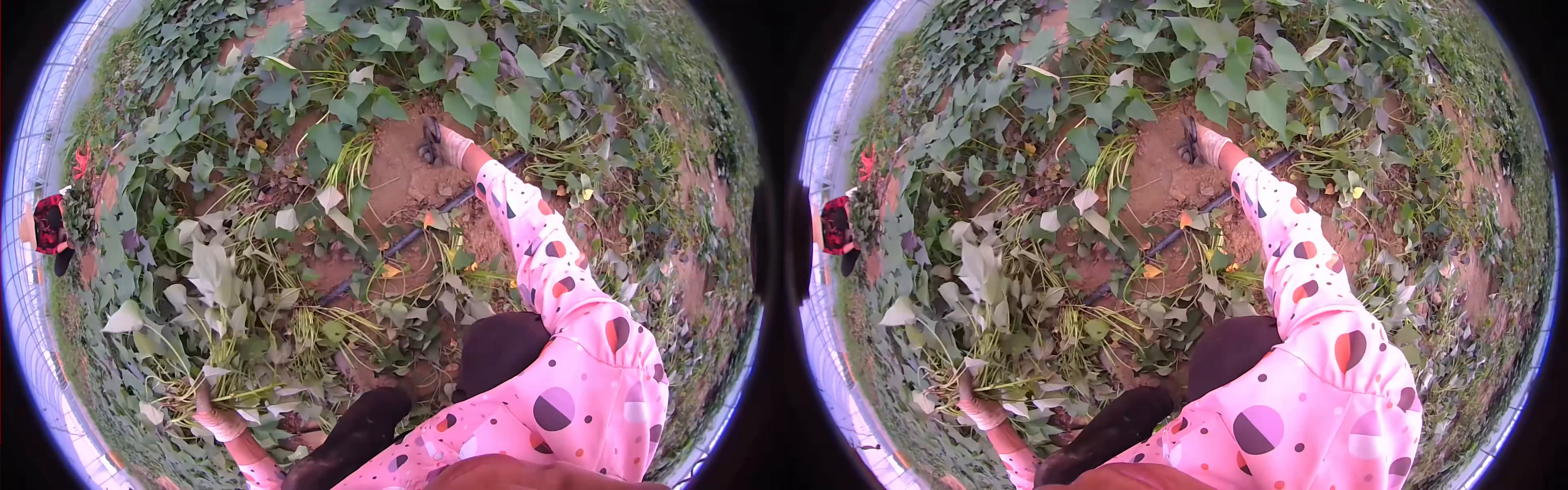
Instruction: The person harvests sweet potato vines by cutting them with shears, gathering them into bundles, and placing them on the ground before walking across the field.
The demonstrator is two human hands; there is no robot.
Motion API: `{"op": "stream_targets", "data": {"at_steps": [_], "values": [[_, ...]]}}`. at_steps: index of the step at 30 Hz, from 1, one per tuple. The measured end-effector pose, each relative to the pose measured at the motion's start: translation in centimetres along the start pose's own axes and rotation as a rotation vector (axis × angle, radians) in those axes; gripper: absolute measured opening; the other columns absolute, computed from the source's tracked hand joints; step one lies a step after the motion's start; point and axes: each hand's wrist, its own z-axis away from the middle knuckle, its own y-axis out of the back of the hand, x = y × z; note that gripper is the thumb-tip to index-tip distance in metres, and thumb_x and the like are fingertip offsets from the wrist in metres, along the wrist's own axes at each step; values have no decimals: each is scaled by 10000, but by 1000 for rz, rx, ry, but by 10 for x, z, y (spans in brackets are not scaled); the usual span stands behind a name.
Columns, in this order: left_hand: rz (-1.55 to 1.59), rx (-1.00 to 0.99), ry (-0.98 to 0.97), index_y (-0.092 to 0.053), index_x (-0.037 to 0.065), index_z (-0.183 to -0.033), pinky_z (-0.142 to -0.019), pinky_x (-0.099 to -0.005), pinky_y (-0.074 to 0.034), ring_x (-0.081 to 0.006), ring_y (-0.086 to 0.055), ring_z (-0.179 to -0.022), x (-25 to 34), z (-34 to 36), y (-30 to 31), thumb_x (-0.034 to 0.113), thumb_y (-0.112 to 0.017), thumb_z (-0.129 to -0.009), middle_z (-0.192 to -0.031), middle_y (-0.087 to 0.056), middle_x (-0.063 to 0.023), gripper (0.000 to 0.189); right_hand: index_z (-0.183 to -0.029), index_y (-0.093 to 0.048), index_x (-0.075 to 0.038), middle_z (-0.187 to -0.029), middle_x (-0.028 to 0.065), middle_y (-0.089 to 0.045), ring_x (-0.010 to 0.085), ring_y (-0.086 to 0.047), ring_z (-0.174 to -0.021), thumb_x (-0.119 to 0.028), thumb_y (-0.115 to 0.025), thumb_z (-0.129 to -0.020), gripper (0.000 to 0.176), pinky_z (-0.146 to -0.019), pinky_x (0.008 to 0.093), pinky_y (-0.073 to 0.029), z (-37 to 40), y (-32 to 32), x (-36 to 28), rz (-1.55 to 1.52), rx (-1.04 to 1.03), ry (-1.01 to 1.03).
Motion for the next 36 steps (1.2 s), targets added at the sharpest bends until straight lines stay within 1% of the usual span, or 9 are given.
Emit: {"op": "stream_targets", "data": {"at_steps": [5, 7, 11, 15, 20, 27, 33, 35, 36], "values": [[-48, -123, 178, -581, 15, -1023, -749, -337, -504, -179, -584, -805, -40, -9, -8, 137, -590, -735, -934, -593, -65, 312, -891, -631, -98, -665, 86, -629, 248, -577, -503, -630, -441, -853, 566, -445, 389, -444, -48, 24, -18, -101, 120, 105], [-83, -251, 245, -555, 18, -1124, -835, -334, -464, -183, -553, -917, -48, -14, -2, 91, -626, -728, -1062, -573, -72, 409, -894, -630, -94, -675, 97, -630, 250, -583, -519, -618, -450, -851, 556, -457, 392, -448, -57, 27, -20, -68, 150, 140], [-128, -229, 205, -549, 10, -1090, -798, -327, -500, -187, -583, -879, -37, -3, -38, 90, -565, -712, -1007, -583, -69, 387, -900, -628, -85, -696, 119, -633, 255, -596, -553, -592, -466, -845, 535, -483, 397, -456, -69, 34, -21, 78, 214, 215], [-182, -337, 222, -562, 6, -1109, -837, -326, -459, -175, -545, -914, -41, -8, -35, 113, -660, -742, -1056, -577, -76, 395, -906, -626, -76, -717, 141, -635, 260, -608, -586, -567, -483, -840, 516, -509, 402, -465, -76, 31, -22, 327, 262, 307], [-132, -282, 306, -543, 9, -1153, -740, -341, -528, -178, -586, -833, -30, 3, -57, 106, -678, -744, -1039, -589, -80, 441, -914, -623, -65, -742, 169, -639, 265, -624, -627, -536, -504, -833, 492, -541, 408, -475, -80, 21, -18, 739, 322, 429], [-177, -254, 324, -552, 22, -1106, -719, -326, -524, -170, -579, -828, -36, 0, -54, 109, -711, -738, -1001, -585, -59, 410, -925, -620, -50, -778, 208, -643, 274, -645, -685, -492, -534, -824, 462, -585, 417, -489, -53, 14, 0, 1255, 410, 596], [-299, -245, 342, -577, 42, -1053, -714, -304, -499, -161, -567, -815, -65, -23, -25, 60, -734, -708, -948, -594, -36, 380, -998, -656, -85, -876, 186, -669, 358, -639, -829, -461, -551, -812, 433, -739, 438, -495, -78, 21, -4, 1052, 827, 772], [-578, -387, 175, -572, 30, -1052, -768, -308, -493, -159, -552, -858, -81, -34, -9, 89, -664, -762, -986, -559, -46, 310, -1032, -651, -96, -918, 176, -672, 365, -640, -852, -456, -536, -824, 432, -761, 440, -498, -43, -8, -44, 800, 941, 817], [-632, -386, 121, -586, 35, -987, -756, -313, -485, -167, -562, -814, -96, -42, -1, 75, -702, -717, -929, -589, -47, 297, -1032, -651, -96, -918, 176, -672, 365, -640, -852, -456, -536, -824, 432, -761, 440, -498, -50, -9, -53, 801, 935, 819]]}}
